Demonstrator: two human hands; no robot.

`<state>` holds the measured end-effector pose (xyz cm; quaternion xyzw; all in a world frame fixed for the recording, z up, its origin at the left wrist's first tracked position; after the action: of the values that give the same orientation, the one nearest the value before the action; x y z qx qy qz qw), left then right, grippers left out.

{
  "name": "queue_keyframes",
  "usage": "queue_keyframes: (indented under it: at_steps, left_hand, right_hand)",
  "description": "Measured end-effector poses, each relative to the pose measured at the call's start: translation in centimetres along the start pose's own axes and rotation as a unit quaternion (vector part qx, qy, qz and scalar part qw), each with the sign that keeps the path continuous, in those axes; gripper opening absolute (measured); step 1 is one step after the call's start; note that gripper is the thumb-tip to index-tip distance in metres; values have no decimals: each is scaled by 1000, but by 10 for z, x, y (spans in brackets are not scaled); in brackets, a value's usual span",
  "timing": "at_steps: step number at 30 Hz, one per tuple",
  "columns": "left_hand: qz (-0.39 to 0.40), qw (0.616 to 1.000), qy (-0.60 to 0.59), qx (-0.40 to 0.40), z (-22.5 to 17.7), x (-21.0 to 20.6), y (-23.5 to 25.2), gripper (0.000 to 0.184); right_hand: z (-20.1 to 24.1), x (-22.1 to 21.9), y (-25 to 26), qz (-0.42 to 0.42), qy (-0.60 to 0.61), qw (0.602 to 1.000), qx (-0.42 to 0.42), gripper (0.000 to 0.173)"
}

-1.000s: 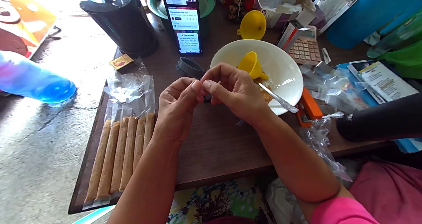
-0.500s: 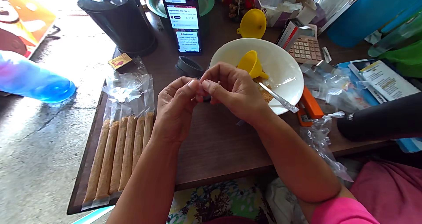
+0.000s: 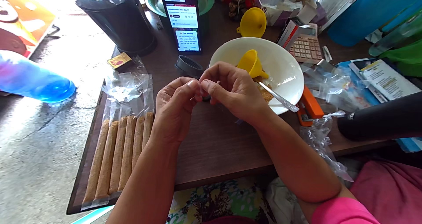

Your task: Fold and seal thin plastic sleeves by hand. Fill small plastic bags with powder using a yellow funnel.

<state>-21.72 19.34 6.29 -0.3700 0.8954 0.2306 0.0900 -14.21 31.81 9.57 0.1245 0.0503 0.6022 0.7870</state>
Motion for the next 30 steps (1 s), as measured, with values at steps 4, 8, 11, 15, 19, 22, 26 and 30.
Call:
queue_keyframes:
  at_steps: [4, 8, 11, 15, 19, 22, 26, 30]
  left_hand:
    - [4, 1000, -3, 0, -1, -1, 0, 20]
    - [3, 1000, -9, 2, 0, 0, 0, 22]
    - [3, 1000, -8, 1, 0, 0, 0, 22]
    - [4, 1000, -8, 1, 0, 0, 0, 21]
    - [-2, 1000, -3, 3, 0, 0, 0, 21]
    - [2, 1000, -6, -3, 1, 1, 0, 23]
    - [4, 1000, -7, -5, 1, 1, 0, 22]
    - [-1, 1000, -3, -1, 0, 0, 0, 19]
  right_hand:
    - [0, 0, 0, 0, -3, 1000, 2, 8]
    - [0, 0, 0, 2, -6, 1000, 3, 8]
    - [0, 0, 0, 0, -11, 1000, 3, 8]
    - [1, 0, -1, 0, -15, 1000, -2, 8]
    - [1, 0, -1, 2, -16, 1000, -2, 8]
    - [0, -1, 0, 3, -12, 1000, 2, 8]
    - [1, -1, 0, 3, -11, 1000, 2, 8]
    - [1, -1, 0, 4, -12, 1000, 1, 8]
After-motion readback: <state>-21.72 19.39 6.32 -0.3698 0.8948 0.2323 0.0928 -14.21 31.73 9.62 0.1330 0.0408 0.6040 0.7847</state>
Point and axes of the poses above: each hand's wrist, its own y-axis towards the middle knuckle, its own x-axis out of the back of the hand, z = x × y, the point moved 5 cm from there along y, towards the middle knuckle, and after that the axes turned 6 degrees about -x, right-handed, at the moved point
